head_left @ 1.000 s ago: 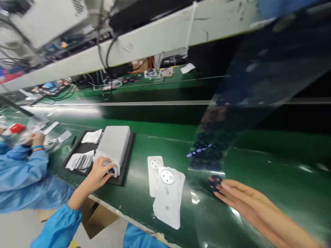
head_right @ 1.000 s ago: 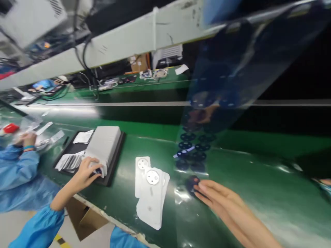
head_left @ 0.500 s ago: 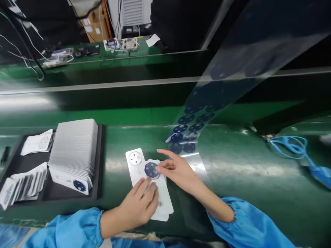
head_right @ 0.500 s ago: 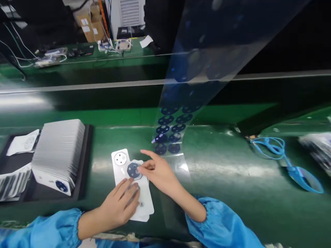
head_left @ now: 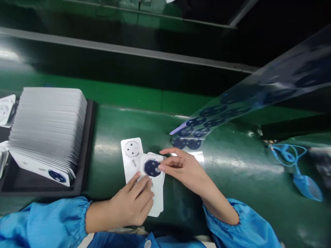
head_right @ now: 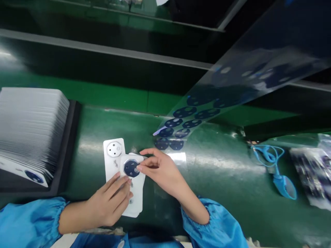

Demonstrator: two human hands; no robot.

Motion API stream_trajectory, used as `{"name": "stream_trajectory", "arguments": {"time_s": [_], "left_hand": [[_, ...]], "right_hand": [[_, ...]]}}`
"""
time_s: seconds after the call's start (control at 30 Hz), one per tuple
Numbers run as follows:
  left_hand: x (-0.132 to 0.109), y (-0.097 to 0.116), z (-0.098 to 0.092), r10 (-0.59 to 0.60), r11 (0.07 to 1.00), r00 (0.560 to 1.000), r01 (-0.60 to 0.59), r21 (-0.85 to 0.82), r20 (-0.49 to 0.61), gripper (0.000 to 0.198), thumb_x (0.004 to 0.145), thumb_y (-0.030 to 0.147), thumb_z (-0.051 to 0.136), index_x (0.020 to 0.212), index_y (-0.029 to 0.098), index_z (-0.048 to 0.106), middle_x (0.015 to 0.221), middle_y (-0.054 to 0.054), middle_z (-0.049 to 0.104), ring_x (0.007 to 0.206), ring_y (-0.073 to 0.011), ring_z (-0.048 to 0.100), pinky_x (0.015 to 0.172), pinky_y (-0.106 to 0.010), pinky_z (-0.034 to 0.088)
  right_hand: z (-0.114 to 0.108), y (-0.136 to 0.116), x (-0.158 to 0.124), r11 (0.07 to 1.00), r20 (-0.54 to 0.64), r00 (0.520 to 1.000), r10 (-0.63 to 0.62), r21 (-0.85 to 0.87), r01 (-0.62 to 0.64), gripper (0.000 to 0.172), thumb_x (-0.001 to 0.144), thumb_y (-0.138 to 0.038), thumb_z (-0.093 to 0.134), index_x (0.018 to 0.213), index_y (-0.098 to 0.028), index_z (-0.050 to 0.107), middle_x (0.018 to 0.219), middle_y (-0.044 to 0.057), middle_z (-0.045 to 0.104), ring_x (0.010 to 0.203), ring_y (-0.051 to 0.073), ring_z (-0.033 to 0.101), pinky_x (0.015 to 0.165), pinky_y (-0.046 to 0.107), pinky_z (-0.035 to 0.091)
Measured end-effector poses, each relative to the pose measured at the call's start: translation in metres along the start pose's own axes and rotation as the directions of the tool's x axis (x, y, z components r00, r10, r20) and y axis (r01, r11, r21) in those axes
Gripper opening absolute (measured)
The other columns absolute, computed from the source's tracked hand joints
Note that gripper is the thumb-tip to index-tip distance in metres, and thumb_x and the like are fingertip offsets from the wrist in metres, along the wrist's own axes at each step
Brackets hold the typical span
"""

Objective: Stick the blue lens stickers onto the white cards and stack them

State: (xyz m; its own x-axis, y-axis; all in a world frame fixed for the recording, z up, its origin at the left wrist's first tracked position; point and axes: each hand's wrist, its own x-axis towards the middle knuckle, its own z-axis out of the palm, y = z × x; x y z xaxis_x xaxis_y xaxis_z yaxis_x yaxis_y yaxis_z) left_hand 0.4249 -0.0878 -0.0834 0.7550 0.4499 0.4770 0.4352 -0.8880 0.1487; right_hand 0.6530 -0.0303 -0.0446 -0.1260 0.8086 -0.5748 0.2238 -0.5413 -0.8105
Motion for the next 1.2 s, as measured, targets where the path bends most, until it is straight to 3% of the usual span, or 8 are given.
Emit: {"name": "stream_trajectory", "arguments": {"time_s": [0.43, 1.2], "left_hand": [[0.001, -0.0002, 0.0024, 0.005, 1.0, 1.0, -0.005, 0.001, 0.023, 0.01, 0.087, 0.019, 0.071, 0.085, 0.011, 0.067, 0.101, -0.014, 0.071, 0.107, -0.0339, 0.067, 0.106, -0.056, 0.053], [-0.0035, 0.0018, 0.005, 0.001, 0.999, 0.999, 0.0, -0.034, 0.037, 0.01, 0.088, 0.019, 0.07, 0.088, 0.01, 0.066, 0.104, -0.017, 0.069, 0.11, -0.037, 0.066, 0.107, -0.059, 0.051]], "right_hand": [[-0.0016, -0.0092, -0.0021, 0.994, -0.036, 0.998, 0.051, -0.091, -0.054, 0.045, 0.072, -0.044, 0.083, 0.106, -0.02, 0.065, 0.082, 0.005, 0.079, 0.076, 0.021, 0.073, 0.073, 0.031, 0.057], [-0.0011, -0.0057, 0.001, 0.995, -0.029, 0.998, 0.053, -0.084, -0.055, 0.037, 0.076, -0.04, 0.081, 0.105, -0.022, 0.067, 0.08, 0.003, 0.077, 0.078, 0.022, 0.075, 0.073, 0.033, 0.059]]}}
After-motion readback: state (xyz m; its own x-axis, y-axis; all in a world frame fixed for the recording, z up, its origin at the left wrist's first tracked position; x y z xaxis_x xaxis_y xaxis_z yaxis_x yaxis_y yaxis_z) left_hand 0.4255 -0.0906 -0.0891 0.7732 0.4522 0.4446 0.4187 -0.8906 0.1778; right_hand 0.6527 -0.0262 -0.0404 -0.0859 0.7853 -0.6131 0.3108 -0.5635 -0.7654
